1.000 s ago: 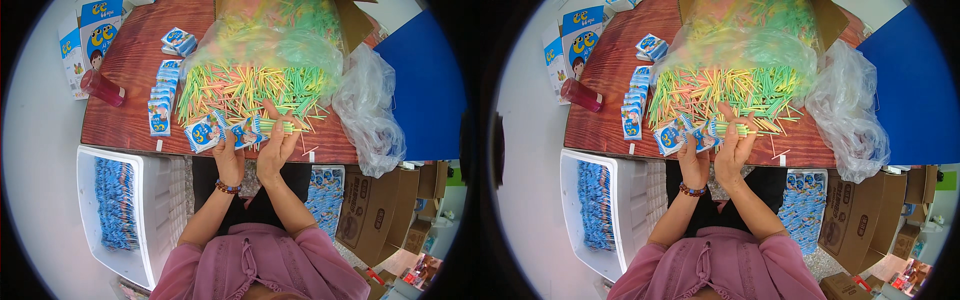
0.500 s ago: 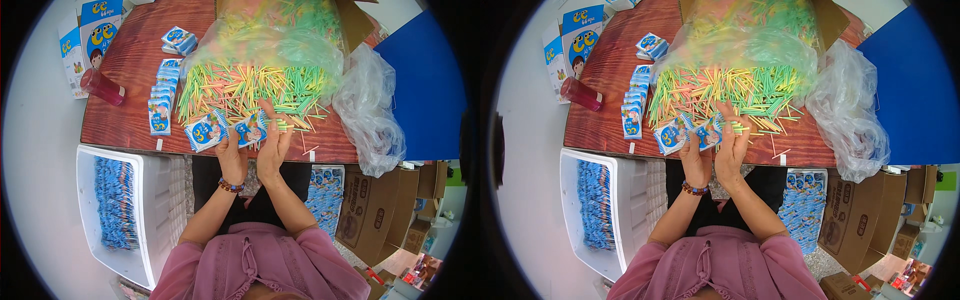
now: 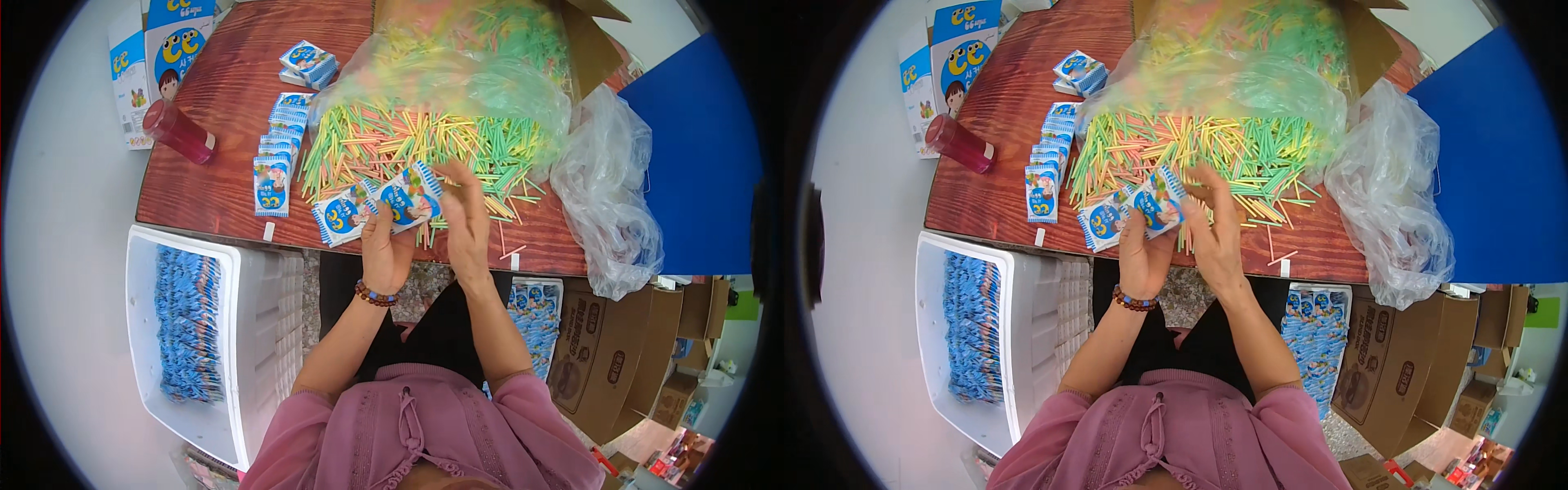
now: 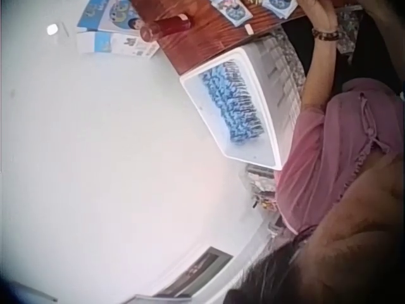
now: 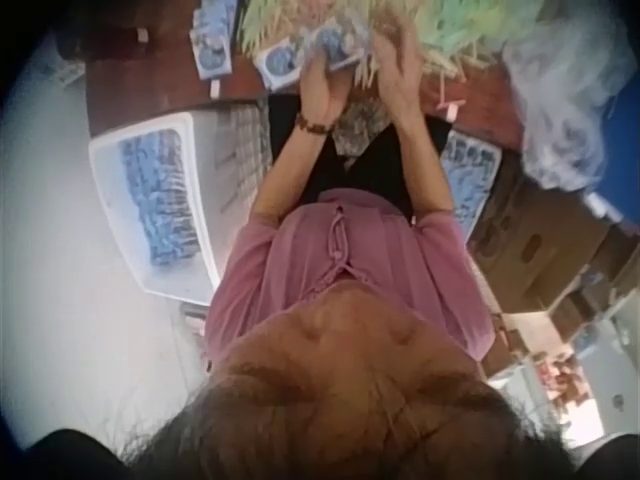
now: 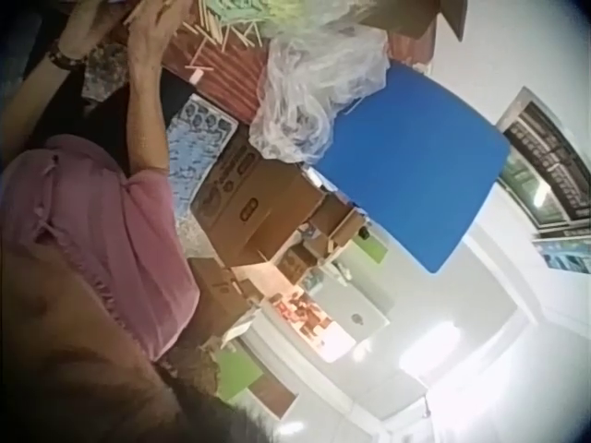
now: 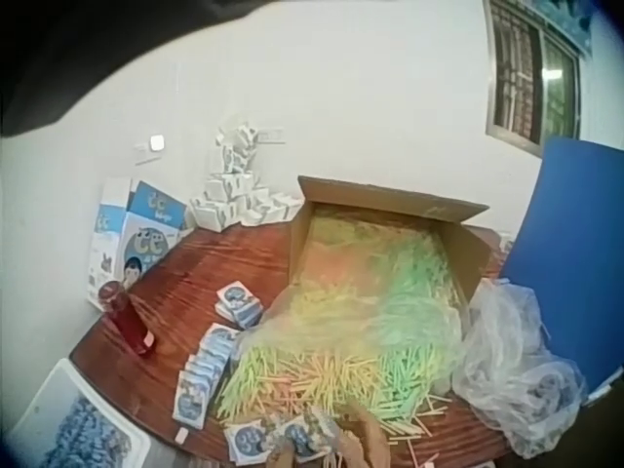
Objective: Sorting colored sticks and placing them into small blue packets.
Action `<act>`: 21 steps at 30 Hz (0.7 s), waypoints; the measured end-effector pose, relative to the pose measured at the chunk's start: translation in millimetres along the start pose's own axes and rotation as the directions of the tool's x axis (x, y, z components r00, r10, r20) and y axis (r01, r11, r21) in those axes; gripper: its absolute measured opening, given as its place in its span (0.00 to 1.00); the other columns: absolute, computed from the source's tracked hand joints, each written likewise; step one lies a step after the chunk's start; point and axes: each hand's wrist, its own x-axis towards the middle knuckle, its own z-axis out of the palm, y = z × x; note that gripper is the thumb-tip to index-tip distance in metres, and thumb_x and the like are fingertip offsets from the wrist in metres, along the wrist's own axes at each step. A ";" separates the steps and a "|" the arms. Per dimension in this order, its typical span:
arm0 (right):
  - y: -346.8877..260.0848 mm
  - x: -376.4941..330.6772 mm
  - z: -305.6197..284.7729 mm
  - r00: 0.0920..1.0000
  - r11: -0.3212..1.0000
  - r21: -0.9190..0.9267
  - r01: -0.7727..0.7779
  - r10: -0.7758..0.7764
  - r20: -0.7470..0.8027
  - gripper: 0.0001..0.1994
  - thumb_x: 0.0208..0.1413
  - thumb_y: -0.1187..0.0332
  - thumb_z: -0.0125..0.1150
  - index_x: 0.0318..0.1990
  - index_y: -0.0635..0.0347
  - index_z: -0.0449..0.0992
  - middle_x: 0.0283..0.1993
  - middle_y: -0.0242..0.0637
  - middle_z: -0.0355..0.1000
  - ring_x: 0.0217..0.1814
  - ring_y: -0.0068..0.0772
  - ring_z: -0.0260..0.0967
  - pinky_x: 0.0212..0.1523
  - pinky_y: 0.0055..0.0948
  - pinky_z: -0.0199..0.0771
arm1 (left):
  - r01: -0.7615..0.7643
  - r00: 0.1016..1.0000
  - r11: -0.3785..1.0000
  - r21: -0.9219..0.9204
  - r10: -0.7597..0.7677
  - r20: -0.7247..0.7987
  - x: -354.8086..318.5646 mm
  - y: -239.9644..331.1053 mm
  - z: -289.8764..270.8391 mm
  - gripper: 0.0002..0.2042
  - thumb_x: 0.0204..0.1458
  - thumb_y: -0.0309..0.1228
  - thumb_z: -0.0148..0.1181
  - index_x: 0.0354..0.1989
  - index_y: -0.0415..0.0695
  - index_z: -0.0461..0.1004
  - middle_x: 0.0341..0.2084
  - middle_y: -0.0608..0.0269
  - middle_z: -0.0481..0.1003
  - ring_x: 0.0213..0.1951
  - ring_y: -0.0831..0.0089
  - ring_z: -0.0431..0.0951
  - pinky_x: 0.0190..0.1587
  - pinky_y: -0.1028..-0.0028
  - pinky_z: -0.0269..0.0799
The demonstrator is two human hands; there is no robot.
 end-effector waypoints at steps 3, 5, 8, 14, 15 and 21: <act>5.6 3.0 2.2 0.975 0.887 -0.420 0.190 -0.119 0.189 0.18 0.61 0.67 0.52 0.54 0.68 0.69 0.54 0.48 0.68 0.59 0.43 0.63 0.59 0.37 0.61 | -0.021 0.991 1.000 -0.017 0.023 0.134 0.6 2.3 -0.2 0.13 0.63 0.35 0.48 0.49 0.42 0.72 0.46 0.63 0.75 0.49 0.71 0.74 0.56 0.64 0.67; -1.8 5.9 5.4 0.962 0.904 -0.395 0.163 -0.056 0.268 0.18 0.60 0.65 0.54 0.53 0.68 0.71 0.53 0.49 0.68 0.57 0.48 0.63 0.58 0.37 0.62 | -0.036 0.986 0.998 -0.042 0.042 0.160 -0.5 9.8 -1.1 0.12 0.63 0.34 0.48 0.50 0.43 0.71 0.46 0.63 0.75 0.49 0.71 0.74 0.56 0.64 0.67; -9.8 22.4 7.9 0.895 0.866 -0.400 0.302 -0.112 0.433 0.16 0.60 0.65 0.54 0.51 0.67 0.73 0.53 0.49 0.68 0.56 0.48 0.64 0.56 0.37 0.63 | -0.042 0.987 0.997 -0.070 0.053 0.155 -3.8 28.3 -6.1 0.11 0.62 0.29 0.51 0.51 0.43 0.71 0.46 0.63 0.75 0.48 0.71 0.75 0.55 0.65 0.68; -6.3 48.3 45.7 0.858 0.860 -0.494 0.131 0.151 0.491 0.13 0.59 0.63 0.57 0.37 0.67 0.78 0.32 0.36 0.75 0.26 0.21 0.70 0.26 0.23 0.68 | -0.292 0.933 0.804 0.518 0.358 -0.030 -5.0 76.6 -45.8 0.10 0.56 0.22 0.57 0.46 0.39 0.73 0.38 0.65 0.77 0.37 0.81 0.75 0.42 0.79 0.70; -4.3 53.5 65.1 0.835 0.907 -0.421 0.000 0.232 0.499 0.14 0.58 0.62 0.57 0.37 0.67 0.78 0.27 0.35 0.75 0.23 0.19 0.68 0.23 0.22 0.66 | -0.354 0.881 0.738 0.574 0.469 -0.060 -5.1 90.8 -51.2 0.09 0.55 0.22 0.58 0.44 0.38 0.74 0.34 0.67 0.76 0.35 0.83 0.74 0.41 0.80 0.69; 57.2 71.7 160.1 0.716 0.909 -0.390 -0.146 0.369 0.592 0.14 0.58 0.63 0.56 0.30 0.68 0.76 0.21 0.40 0.74 0.20 0.27 0.71 0.20 0.27 0.68 | -0.476 0.524 0.177 0.862 0.844 0.116 0.2 146.5 -73.1 0.11 0.55 0.24 0.59 0.47 0.39 0.73 0.44 0.62 0.74 0.44 0.77 0.72 0.46 0.77 0.67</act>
